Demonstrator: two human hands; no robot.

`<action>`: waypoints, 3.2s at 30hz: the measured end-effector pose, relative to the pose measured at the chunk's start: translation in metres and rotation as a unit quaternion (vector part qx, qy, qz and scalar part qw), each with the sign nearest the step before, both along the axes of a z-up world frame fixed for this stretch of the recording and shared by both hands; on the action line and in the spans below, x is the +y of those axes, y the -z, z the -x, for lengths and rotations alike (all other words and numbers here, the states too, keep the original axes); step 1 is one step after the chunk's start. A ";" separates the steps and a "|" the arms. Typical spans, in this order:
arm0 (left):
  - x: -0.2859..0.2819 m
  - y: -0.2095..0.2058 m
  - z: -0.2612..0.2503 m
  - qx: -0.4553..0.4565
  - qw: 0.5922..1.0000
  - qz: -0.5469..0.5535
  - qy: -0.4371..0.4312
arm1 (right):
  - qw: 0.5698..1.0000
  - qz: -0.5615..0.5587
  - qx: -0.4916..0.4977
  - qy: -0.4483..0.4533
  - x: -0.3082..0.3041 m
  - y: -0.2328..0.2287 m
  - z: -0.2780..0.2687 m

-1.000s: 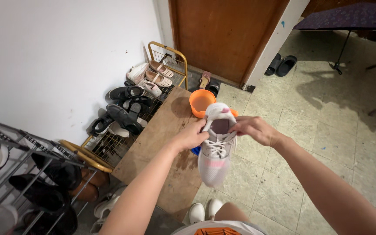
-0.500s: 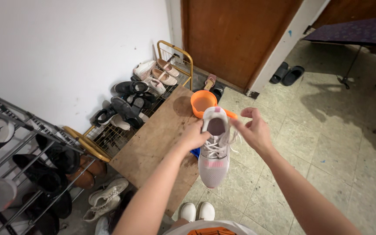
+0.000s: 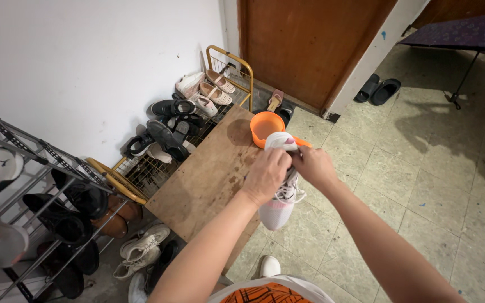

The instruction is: The person unties the laces of a black shoe, wipes shoes with a blue cloth, then laces a white sneaker and places the shoes back onto a shoe rack.

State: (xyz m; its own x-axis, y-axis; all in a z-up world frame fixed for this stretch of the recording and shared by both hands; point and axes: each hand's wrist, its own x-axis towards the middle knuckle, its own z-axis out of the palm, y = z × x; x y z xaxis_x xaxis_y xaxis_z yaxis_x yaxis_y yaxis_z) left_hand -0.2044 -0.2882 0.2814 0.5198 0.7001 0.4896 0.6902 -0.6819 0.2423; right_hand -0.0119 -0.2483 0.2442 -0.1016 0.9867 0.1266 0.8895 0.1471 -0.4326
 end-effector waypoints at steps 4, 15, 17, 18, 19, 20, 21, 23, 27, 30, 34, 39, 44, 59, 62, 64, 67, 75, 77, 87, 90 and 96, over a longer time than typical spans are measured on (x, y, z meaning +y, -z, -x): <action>0.015 0.015 0.015 0.044 0.999 0.018 0.002 | 1.000 -0.017 0.017 -0.005 0.014 -0.002 0.023; 0.068 0.010 0.151 -0.044 0.963 0.124 0.237 | 0.966 0.041 0.217 0.135 0.039 0.023 0.120; 0.062 0.008 0.176 -0.043 0.962 0.108 0.247 | 0.963 0.044 0.217 0.154 0.038 0.027 0.147; 0.062 0.008 0.190 -0.041 0.962 0.099 0.252 | 0.961 0.044 0.218 0.163 0.038 0.029 0.161; 0.063 0.009 0.203 -0.043 0.962 0.097 0.251 | 0.952 0.057 0.238 0.181 0.036 0.031 0.176; 0.065 0.011 0.213 -0.046 0.963 0.095 0.249 | 0.943 0.071 0.258 0.200 0.035 0.032 0.188; 0.069 0.014 0.222 -0.050 0.963 0.093 0.248 | 0.932 0.085 0.277 0.218 0.036 0.032 0.197; 0.082 0.030 0.238 -0.013 0.958 0.124 0.258 | 0.924 0.117 0.299 0.209 0.031 0.038 0.210; 0.110 0.079 0.255 -0.005 0.959 0.189 0.210 | 0.827 0.176 0.478 0.237 0.012 0.059 0.189; 0.125 0.125 0.262 0.001 0.961 0.205 0.189 | 0.810 0.177 0.470 0.303 -0.020 0.094 0.156; 0.139 0.179 0.266 0.064 0.948 0.264 0.167 | 0.771 0.233 0.446 0.391 -0.066 0.163 0.130; 0.149 0.236 0.250 0.126 0.938 0.273 0.175 | 0.771 0.327 0.365 0.407 -0.100 0.229 0.124; 0.162 0.290 0.231 0.177 0.929 0.267 0.187 | 0.836 0.340 0.219 0.371 -0.085 0.292 0.129; 0.203 0.398 0.179 0.184 0.916 0.350 0.066 | 0.918 0.324 0.009 0.230 -0.006 0.445 0.124; 0.212 0.399 0.171 0.201 0.903 0.377 0.038 | 0.918 0.342 0.010 0.203 -0.008 0.466 0.122; 0.220 0.399 0.162 0.232 0.883 0.408 0.017 | 0.934 0.304 0.022 0.188 -0.010 0.475 0.116; 0.222 0.398 0.158 0.264 0.847 0.462 -0.006 | 0.939 0.242 0.086 0.227 -0.017 0.465 0.107; 0.211 0.380 0.195 0.004 0.826 0.544 -0.149 | 0.826 0.125 0.405 0.372 -0.040 0.278 0.103; 0.201 0.367 0.213 -0.199 0.648 0.716 -0.167 | 0.795 0.124 0.468 0.366 -0.052 0.221 0.114; 0.101 0.216 0.229 -0.489 0.303 0.818 -0.013 | 0.784 -0.076 0.546 0.285 -0.048 0.070 0.209; 0.081 0.163 0.237 -0.536 0.251 0.806 0.028 | 0.905 -0.165 0.264 0.290 -0.046 0.048 0.228; 0.069 0.085 0.252 -0.553 0.254 0.787 0.097 | 0.880 -0.236 0.271 0.311 -0.037 0.005 0.246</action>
State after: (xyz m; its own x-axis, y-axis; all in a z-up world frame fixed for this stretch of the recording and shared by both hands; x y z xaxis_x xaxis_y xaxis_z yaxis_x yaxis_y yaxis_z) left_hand -0.4563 -0.2195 0.1967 0.7731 0.4949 -0.3967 -0.4045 0.8665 0.2926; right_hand -0.2583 -0.2855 0.2391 0.6402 0.6551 0.4013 0.5439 -0.0175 -0.8390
